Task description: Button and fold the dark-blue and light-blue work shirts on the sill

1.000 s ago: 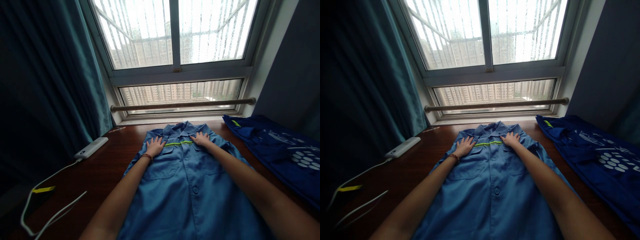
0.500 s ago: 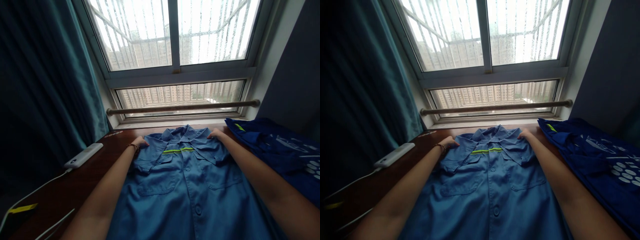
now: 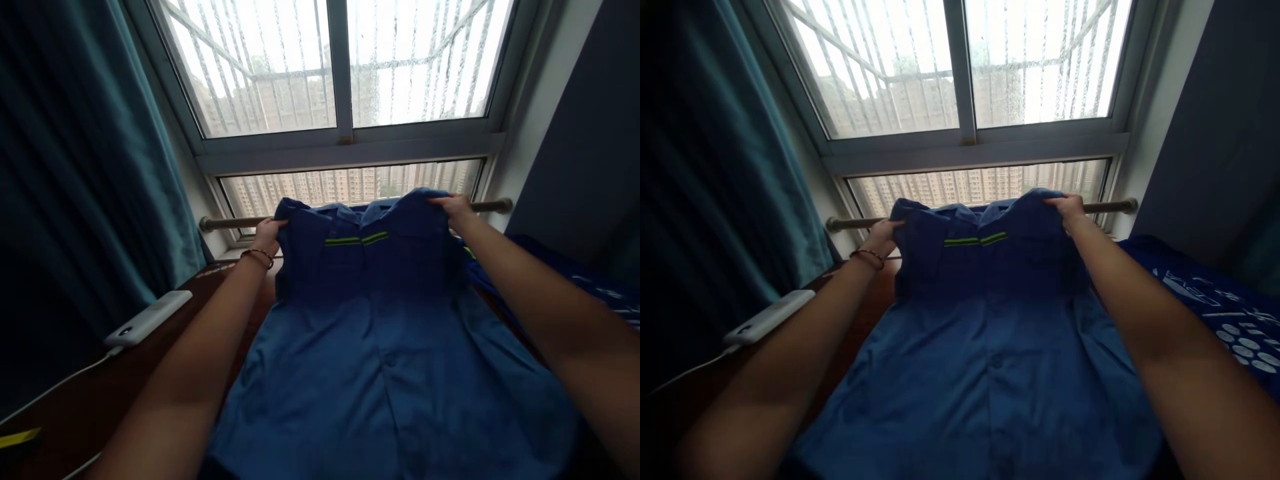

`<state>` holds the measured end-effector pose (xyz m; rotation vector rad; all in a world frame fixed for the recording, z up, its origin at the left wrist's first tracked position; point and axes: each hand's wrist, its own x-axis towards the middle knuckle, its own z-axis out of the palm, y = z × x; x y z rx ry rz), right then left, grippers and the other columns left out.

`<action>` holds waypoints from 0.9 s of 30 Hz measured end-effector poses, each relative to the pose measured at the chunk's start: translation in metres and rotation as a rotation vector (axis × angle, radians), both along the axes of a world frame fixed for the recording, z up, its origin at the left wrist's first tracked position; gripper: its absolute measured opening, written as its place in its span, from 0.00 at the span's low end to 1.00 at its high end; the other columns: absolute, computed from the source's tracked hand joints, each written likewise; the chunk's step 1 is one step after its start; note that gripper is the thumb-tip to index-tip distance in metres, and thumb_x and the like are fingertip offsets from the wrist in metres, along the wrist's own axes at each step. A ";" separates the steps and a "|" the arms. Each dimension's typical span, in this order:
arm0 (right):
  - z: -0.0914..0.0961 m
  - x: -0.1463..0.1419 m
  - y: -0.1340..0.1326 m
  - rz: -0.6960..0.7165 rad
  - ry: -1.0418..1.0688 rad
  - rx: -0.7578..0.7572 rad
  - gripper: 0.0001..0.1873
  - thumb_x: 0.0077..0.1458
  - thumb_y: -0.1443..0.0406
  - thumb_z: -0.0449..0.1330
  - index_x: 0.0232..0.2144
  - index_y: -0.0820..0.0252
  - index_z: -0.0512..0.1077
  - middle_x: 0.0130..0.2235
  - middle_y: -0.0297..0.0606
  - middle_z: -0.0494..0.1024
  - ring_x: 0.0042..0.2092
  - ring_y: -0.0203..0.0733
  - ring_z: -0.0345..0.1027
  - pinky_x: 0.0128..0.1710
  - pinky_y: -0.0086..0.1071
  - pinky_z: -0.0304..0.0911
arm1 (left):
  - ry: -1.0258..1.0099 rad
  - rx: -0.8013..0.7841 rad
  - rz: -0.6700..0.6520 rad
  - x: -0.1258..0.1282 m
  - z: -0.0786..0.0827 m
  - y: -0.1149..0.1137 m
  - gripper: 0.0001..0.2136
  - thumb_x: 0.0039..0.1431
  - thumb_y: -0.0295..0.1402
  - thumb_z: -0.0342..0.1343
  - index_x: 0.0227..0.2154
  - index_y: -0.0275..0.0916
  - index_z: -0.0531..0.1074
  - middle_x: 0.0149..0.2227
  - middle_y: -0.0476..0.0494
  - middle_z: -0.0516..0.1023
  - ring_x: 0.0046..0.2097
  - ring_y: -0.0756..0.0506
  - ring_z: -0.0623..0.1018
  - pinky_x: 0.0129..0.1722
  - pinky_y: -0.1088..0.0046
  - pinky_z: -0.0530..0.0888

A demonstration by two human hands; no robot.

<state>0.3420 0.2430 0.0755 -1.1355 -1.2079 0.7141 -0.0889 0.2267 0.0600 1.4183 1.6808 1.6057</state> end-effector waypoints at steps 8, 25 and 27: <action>-0.019 0.059 -0.111 0.325 -0.040 -0.246 0.15 0.42 0.74 0.59 0.37 0.72 0.70 0.33 0.42 0.77 0.32 0.36 0.71 0.39 0.31 0.63 | -0.296 -0.026 -0.513 -0.016 -0.036 -0.122 0.15 0.40 0.28 0.59 0.36 0.32 0.71 0.33 0.44 0.76 0.34 0.48 0.74 0.35 0.74 0.70; -0.086 0.071 -0.259 0.562 -0.291 -0.579 0.25 0.35 0.52 0.64 0.33 0.64 0.75 0.35 0.44 0.77 0.41 0.50 0.70 0.45 0.38 0.64 | -0.191 -0.324 -0.413 -0.012 -0.096 -0.272 0.21 0.43 0.47 0.57 0.34 0.33 0.74 0.32 0.41 0.77 0.34 0.43 0.75 0.37 0.67 0.72; -0.088 0.082 -0.266 0.593 -0.370 -0.557 0.24 0.34 0.52 0.64 0.30 0.64 0.76 0.33 0.43 0.77 0.39 0.50 0.70 0.43 0.37 0.64 | -0.152 -0.323 -0.444 -0.023 -0.097 -0.283 0.19 0.42 0.45 0.59 0.32 0.34 0.75 0.33 0.40 0.77 0.37 0.41 0.75 0.39 0.66 0.71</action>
